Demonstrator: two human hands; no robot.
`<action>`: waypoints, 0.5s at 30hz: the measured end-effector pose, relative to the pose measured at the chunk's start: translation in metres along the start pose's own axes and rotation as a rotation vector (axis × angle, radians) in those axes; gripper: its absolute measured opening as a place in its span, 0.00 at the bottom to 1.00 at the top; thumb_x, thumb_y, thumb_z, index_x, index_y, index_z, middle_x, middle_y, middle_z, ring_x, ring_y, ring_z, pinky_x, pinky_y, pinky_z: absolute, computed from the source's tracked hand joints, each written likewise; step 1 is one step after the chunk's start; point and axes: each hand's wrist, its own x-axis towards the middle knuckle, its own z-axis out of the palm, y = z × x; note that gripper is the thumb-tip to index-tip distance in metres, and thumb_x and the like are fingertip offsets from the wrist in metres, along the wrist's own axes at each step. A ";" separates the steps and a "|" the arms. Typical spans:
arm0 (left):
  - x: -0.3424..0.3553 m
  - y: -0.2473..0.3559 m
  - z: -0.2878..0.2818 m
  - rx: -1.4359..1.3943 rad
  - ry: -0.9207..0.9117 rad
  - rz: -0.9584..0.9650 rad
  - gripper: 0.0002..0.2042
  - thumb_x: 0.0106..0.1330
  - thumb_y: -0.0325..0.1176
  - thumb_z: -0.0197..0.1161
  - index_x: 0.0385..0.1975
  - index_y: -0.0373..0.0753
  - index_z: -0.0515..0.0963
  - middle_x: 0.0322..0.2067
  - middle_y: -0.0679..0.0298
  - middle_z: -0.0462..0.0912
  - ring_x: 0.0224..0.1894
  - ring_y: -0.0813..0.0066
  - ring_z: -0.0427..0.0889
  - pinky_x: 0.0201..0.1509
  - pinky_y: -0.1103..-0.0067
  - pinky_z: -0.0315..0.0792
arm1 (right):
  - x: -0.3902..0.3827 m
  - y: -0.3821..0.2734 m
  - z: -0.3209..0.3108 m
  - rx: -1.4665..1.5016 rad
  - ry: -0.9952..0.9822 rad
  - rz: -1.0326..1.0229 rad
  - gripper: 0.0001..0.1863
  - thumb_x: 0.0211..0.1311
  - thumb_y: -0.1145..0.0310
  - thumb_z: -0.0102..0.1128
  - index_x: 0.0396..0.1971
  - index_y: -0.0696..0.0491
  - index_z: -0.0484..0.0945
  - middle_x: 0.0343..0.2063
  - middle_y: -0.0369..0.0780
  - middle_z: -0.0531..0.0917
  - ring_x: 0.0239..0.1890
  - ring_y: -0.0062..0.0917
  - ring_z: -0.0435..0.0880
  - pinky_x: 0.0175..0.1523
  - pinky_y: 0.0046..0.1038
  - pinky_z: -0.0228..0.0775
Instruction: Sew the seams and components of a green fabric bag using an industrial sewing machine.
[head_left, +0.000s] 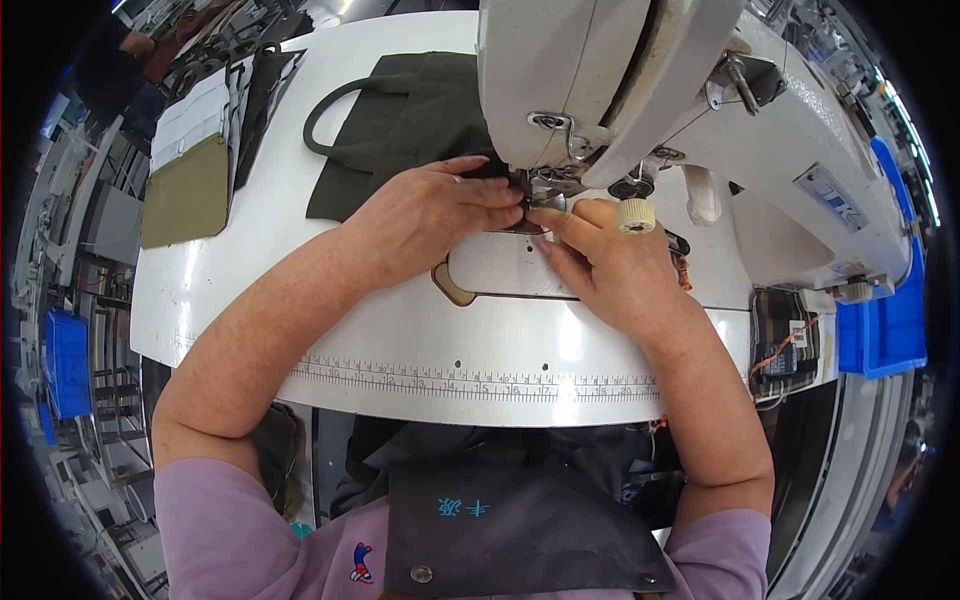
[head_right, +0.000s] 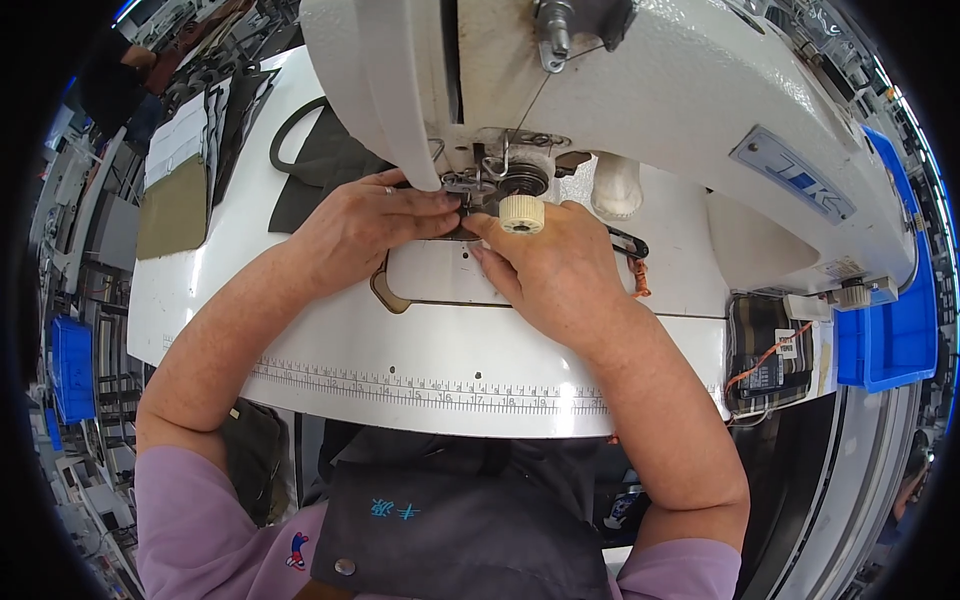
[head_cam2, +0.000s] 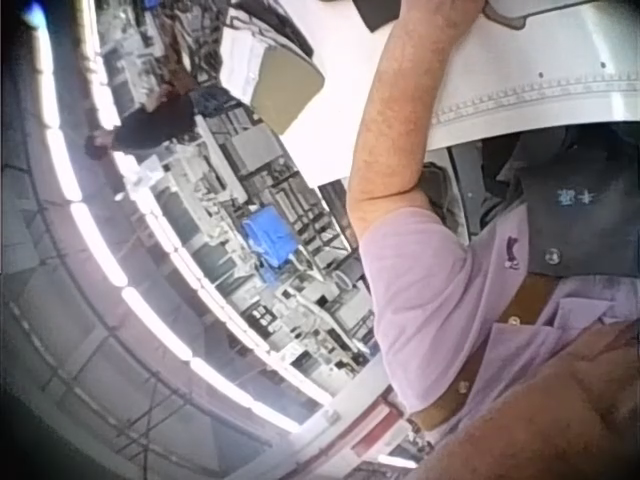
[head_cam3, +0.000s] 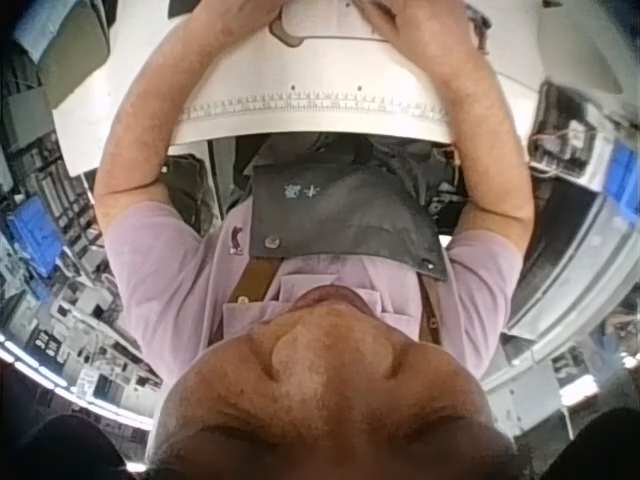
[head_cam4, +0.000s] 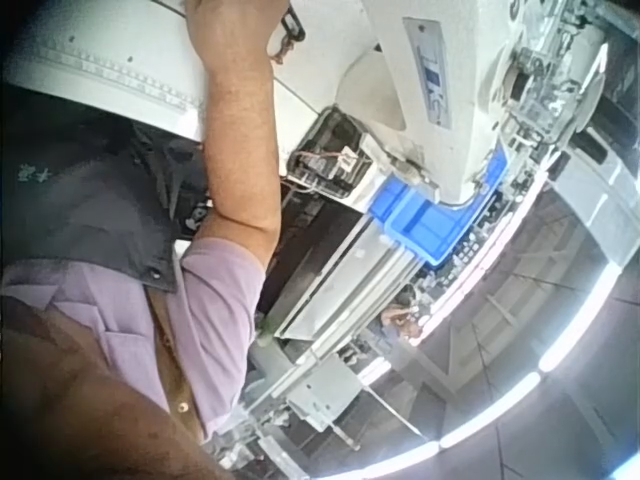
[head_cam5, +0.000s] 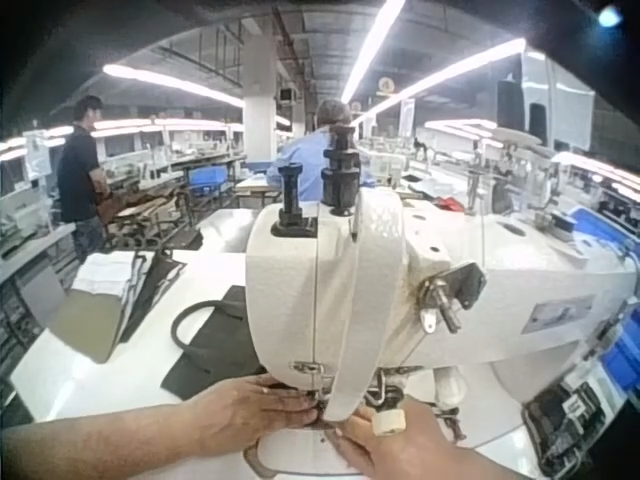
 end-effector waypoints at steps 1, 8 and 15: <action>0.001 -0.001 0.001 0.009 0.015 -0.014 0.21 0.58 0.20 0.64 0.53 0.41 0.86 0.54 0.64 0.87 0.59 0.67 0.83 0.72 0.64 0.72 | -0.001 0.000 0.000 0.000 0.001 0.000 0.11 0.61 0.61 0.69 0.42 0.45 0.88 0.22 0.40 0.83 0.25 0.36 0.80 0.35 0.38 0.72; 0.002 0.007 0.005 0.101 0.075 -0.066 0.23 0.56 0.21 0.64 0.54 0.44 0.86 0.53 0.66 0.87 0.56 0.65 0.85 0.70 0.64 0.73 | -0.003 0.001 -0.002 0.014 -0.021 0.016 0.12 0.63 0.60 0.68 0.44 0.46 0.88 0.24 0.41 0.83 0.26 0.37 0.81 0.34 0.39 0.72; 0.002 0.007 0.005 0.076 0.064 -0.100 0.23 0.56 0.20 0.63 0.54 0.42 0.86 0.53 0.64 0.87 0.56 0.62 0.85 0.71 0.64 0.72 | -0.003 0.001 -0.003 0.043 -0.047 0.054 0.12 0.64 0.62 0.67 0.45 0.46 0.87 0.24 0.42 0.83 0.26 0.38 0.82 0.34 0.40 0.73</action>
